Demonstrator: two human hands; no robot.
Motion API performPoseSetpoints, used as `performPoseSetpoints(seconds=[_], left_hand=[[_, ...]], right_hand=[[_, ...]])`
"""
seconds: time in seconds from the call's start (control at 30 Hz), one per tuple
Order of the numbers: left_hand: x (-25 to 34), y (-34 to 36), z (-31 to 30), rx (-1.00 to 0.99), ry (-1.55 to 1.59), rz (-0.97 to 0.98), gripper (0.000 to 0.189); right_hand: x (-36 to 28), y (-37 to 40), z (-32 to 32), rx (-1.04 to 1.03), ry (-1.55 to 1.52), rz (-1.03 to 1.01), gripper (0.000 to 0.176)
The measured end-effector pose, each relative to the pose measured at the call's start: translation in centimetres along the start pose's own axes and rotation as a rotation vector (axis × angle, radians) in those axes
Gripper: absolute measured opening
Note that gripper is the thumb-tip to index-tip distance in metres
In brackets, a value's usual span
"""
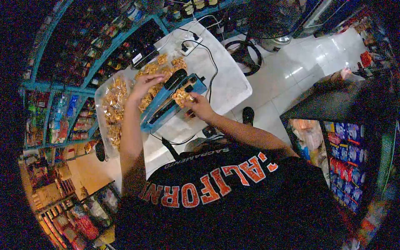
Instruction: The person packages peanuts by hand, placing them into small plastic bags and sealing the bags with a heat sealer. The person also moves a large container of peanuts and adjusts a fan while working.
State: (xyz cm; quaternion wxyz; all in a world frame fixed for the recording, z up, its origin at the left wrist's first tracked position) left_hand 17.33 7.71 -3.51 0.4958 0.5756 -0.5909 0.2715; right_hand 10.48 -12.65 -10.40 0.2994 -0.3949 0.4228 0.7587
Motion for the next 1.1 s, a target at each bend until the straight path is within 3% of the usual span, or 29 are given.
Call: performPoseSetpoints(seconds=[0.17,0.3,0.37,0.5,0.57,0.67,0.87,0.9,0.97,1.1], left_hand=[[-1.5,0.2,-0.6,-0.296,0.038,-0.181,0.030],[-2.1,-0.2,-0.2,-0.348,-0.076,-0.184,0.033],[-1.6,-0.1,0.3,-0.304,-0.133,-0.294,0.035],[-3.0,-0.8,0.3,-0.300,-0.087,-0.209,0.033],[-5.5,-2.1,-0.1,-0.465,-0.045,-0.201,0.031],[-4.6,-1.8,0.1,-0.367,-0.140,-0.187,0.027],[-3.1,-2.6,0.9,-0.430,-0.396,-0.093,0.023],[-2.3,-2.3,1.2,-0.429,-0.396,-0.095,0.023],[-0.7,-1.8,1.4,-0.338,-0.431,-0.294,0.022],[-0.5,-1.5,1.6,-0.290,-0.410,-0.219,0.022]], right_hand=[[0.4,-0.3,0.0,0.003,0.004,0.030,0.034],[0.4,-0.3,0.1,0.007,0.002,0.026,0.033],[0.6,-0.4,0.1,0.026,-0.051,0.019,0.034],[0.3,-0.4,0.0,0.015,0.007,0.039,0.031],[0.5,-0.6,-0.1,0.009,0.035,0.039,0.031],[0.5,-0.7,0.0,0.019,0.018,0.070,0.031],[0.1,-0.5,0.3,0.052,-0.030,0.144,0.035],[0.0,-0.5,0.4,0.050,-0.030,0.145,0.035],[-0.3,-0.5,0.5,0.039,-0.070,0.149,0.035],[0.6,-1.0,0.0,0.033,-0.046,0.154,0.039]])
Point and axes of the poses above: each hand's wrist, its own y-axis away from the middle knuckle, its own z-axis out of the palm, x = y × z, the point moved 2 cm from there along -y, towards the middle knuckle, and after that the axes turned 2 degrees about -z, right-handed, at the moved point
